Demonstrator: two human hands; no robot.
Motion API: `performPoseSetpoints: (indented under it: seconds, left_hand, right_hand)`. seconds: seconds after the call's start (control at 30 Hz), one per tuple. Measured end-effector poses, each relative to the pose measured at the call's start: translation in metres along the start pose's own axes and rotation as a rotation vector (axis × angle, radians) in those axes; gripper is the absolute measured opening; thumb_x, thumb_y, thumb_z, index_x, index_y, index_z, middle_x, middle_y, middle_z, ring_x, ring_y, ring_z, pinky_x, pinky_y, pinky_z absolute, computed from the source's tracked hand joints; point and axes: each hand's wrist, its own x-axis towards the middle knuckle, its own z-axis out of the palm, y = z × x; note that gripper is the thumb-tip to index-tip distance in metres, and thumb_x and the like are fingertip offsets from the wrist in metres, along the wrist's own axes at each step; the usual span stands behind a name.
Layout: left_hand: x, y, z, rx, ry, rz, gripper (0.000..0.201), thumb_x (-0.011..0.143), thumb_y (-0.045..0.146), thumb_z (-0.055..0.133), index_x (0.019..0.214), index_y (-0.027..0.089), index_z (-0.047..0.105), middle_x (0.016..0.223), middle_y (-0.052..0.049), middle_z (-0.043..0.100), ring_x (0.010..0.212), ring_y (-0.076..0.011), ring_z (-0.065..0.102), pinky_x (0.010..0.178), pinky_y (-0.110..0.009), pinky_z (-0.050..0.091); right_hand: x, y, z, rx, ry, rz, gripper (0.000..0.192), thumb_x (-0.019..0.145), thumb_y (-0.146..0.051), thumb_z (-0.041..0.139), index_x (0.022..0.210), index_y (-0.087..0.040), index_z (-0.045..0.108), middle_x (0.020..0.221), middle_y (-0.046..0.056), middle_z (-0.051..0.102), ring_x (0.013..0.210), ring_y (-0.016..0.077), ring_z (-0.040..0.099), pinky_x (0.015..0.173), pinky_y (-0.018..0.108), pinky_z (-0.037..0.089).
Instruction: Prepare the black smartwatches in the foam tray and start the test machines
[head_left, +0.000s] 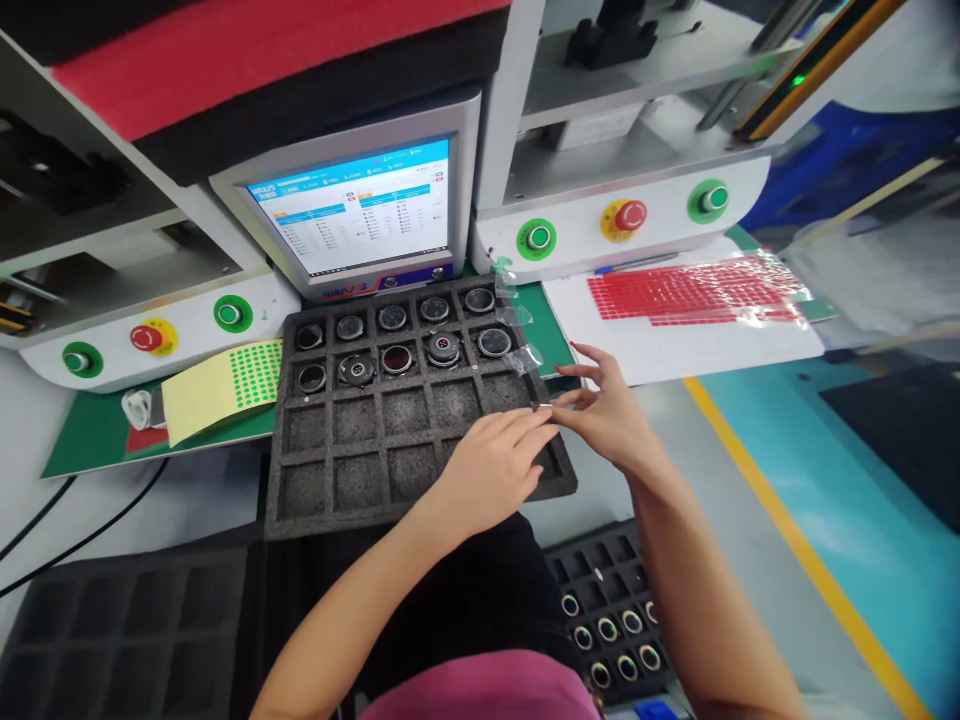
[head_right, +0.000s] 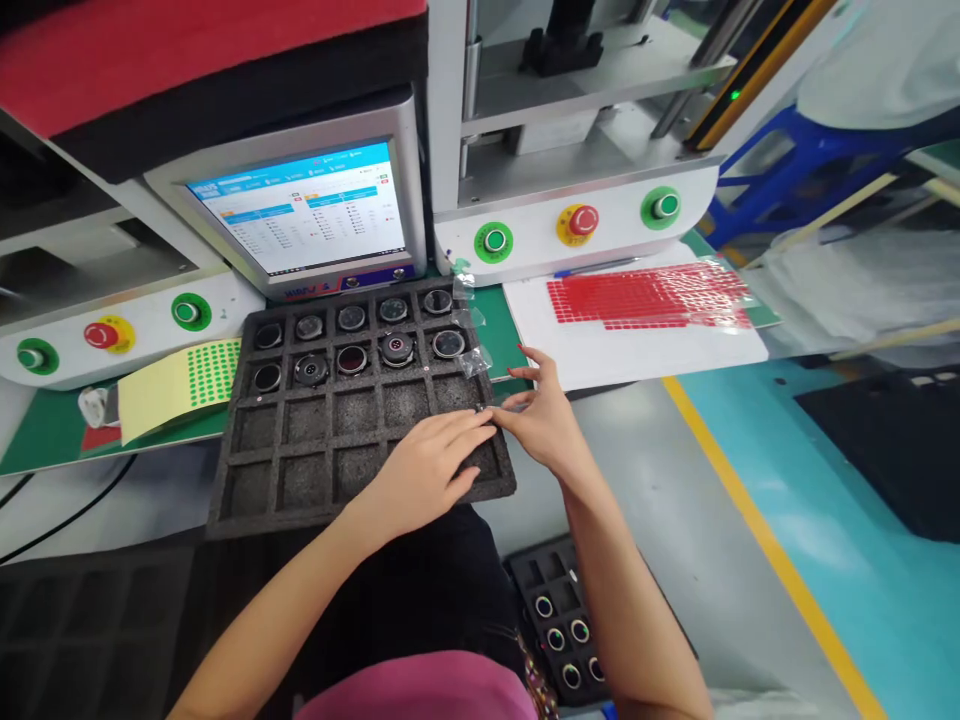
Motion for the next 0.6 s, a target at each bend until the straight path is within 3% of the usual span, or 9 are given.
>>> performPoseSetpoints:
  seconds: [0.13,0.23,0.3,0.37,0.47,0.53,0.6]
  left_hand:
    - [0.012,-0.005,0.015,0.176,-0.103,0.019,0.043,0.095,0.012,0.052,0.137,0.005,0.054,0.151,-0.017,0.050,0.140,-0.0266,0.049,0.119,-0.044,0.040]
    - [0.005,-0.007,0.012,0.158,-0.086,0.020,0.042,0.095,0.016,0.056,0.136,0.007,0.055,0.149,-0.016,0.053,0.137,-0.0252,0.052,0.120,-0.041,0.038]
    - [-0.001,-0.009,0.000,0.067,-0.042,0.000,0.041,0.092,0.020,0.063,0.132,0.009,0.060,0.144,-0.014,0.058,0.134,-0.0243,0.056,0.118,-0.040,0.041]
    - [-0.004,-0.015,-0.018,-0.023,0.068,-0.132,0.033,0.090,0.024,0.068,0.122,0.015,0.066,0.134,-0.008,0.067,0.125,-0.0212,0.062,0.112,-0.036,0.047]
    - [0.003,-0.036,-0.047,-0.014,0.265,-0.425,0.020,0.097,0.019,0.055,0.109,0.016,0.070,0.115,-0.008,0.075,0.109,-0.0190,0.069,0.099,-0.035,0.053]
    - [0.014,-0.054,-0.059,0.044,0.304,-0.541,0.022,0.098,0.017,0.049,0.108,0.011,0.069,0.112,-0.013,0.074,0.106,-0.0232,0.069,0.096,-0.039,0.053]
    - [0.028,-0.069,-0.063,0.073,0.271,-0.595,0.021,0.095,0.020,0.057,0.109,0.009,0.069,0.113,-0.017,0.073,0.109,-0.0280,0.068,0.097,-0.043,0.051]
  right_hand:
    - [0.004,0.006,-0.001,0.012,0.047,-0.014,0.100,0.037,-0.035,0.095,0.126,-0.024,0.052,0.110,0.008,0.062,0.064,0.0117,0.058,0.054,0.027,0.050]
    - [0.003,0.008,-0.004,0.118,0.098,-0.021,0.080,0.043,-0.037,0.093,0.113,-0.023,0.058,0.098,0.005,0.066,0.057,0.0113,0.057,0.050,0.027,0.048]
    - [-0.001,0.007,-0.007,0.204,0.200,-0.050,0.062,0.051,-0.036,0.090,0.103,-0.025,0.059,0.091,0.003,0.067,0.054,0.0108,0.054,0.046,0.025,0.042]
    - [-0.006,0.001,-0.012,0.291,0.322,-0.087,0.048,0.057,-0.032,0.089,0.095,-0.026,0.059,0.086,0.002,0.066,0.053,0.0112,0.051,0.043,0.025,0.036]
    - [-0.014,-0.012,-0.015,0.404,0.446,-0.129,0.037,0.059,-0.025,0.089,0.085,-0.026,0.062,0.078,0.001,0.065,0.054,0.0123,0.048,0.042,0.026,0.030]
    - [-0.021,-0.022,-0.012,0.461,0.484,-0.137,0.037,0.055,-0.020,0.090,0.080,-0.024,0.063,0.072,0.001,0.064,0.056,0.0132,0.049,0.042,0.025,0.027]
    - [-0.028,-0.033,-0.006,0.507,0.493,-0.131,0.039,0.051,-0.017,0.091,0.078,-0.023,0.063,0.069,0.002,0.065,0.060,0.0144,0.053,0.041,0.024,0.026]
